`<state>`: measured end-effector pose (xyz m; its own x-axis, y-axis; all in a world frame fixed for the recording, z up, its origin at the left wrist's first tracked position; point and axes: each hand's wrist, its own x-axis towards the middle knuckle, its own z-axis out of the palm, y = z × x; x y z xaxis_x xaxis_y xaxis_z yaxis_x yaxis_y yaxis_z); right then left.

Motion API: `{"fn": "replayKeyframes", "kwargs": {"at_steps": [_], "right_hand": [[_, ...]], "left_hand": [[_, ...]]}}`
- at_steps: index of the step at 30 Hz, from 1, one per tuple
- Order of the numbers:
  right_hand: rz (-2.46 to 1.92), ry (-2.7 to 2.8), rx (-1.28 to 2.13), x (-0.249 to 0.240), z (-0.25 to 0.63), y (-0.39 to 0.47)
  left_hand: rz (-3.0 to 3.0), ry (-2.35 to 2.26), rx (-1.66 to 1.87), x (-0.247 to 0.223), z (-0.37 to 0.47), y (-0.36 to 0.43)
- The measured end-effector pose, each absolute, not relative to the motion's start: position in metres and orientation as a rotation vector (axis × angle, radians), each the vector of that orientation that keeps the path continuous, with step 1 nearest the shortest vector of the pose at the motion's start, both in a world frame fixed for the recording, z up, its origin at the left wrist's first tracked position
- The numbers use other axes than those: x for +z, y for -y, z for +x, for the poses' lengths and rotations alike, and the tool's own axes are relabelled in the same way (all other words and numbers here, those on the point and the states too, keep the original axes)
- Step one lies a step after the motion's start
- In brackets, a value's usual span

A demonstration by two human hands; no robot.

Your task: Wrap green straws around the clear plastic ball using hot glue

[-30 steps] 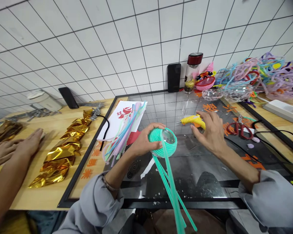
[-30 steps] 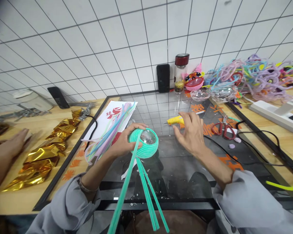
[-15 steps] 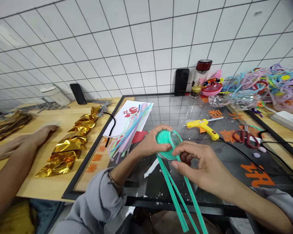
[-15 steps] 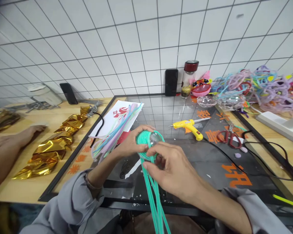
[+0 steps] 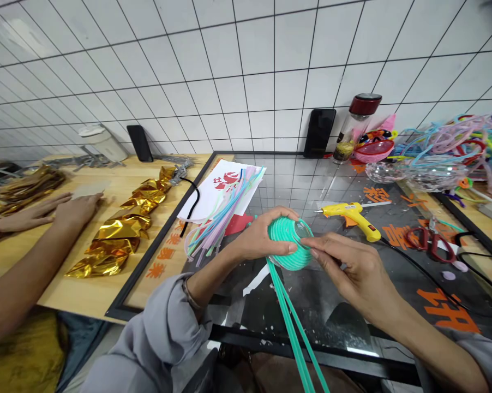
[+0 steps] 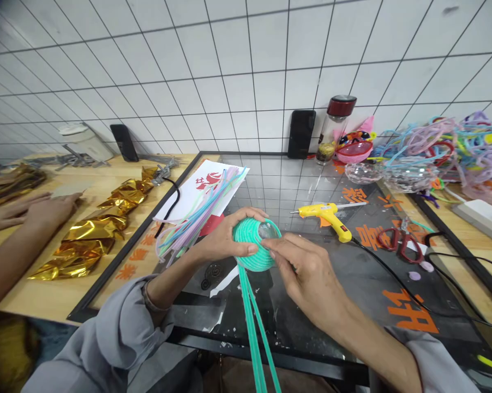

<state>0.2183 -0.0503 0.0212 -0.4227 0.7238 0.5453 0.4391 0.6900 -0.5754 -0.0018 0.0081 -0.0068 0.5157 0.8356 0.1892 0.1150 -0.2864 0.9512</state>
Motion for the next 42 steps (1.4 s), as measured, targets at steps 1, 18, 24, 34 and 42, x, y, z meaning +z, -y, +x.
{"fn": "replayKeyframes", "kwargs": {"at_steps": [1,18,24,34,42], "right_hand": [[-0.869,2.095,0.408,0.021,0.219,0.049],[-0.745,2.136,0.255,0.012,0.222,0.041],[-0.765,2.145,0.237,0.011,0.221,0.042],[-0.8,2.124,0.205,0.004,0.219,0.043],[-0.784,2.144,0.166,0.002,0.219,0.042]], "left_hand": [[1.735,-0.8,0.883,-0.007,-0.002,-0.008],[1.754,-0.776,0.878,-0.008,-0.001,-0.008],[1.756,-0.775,0.877,-0.007,0.0,-0.007],[1.734,-0.762,0.902,-0.008,0.0,-0.007],[1.718,-0.786,0.921,-0.005,0.002,-0.005]]}}
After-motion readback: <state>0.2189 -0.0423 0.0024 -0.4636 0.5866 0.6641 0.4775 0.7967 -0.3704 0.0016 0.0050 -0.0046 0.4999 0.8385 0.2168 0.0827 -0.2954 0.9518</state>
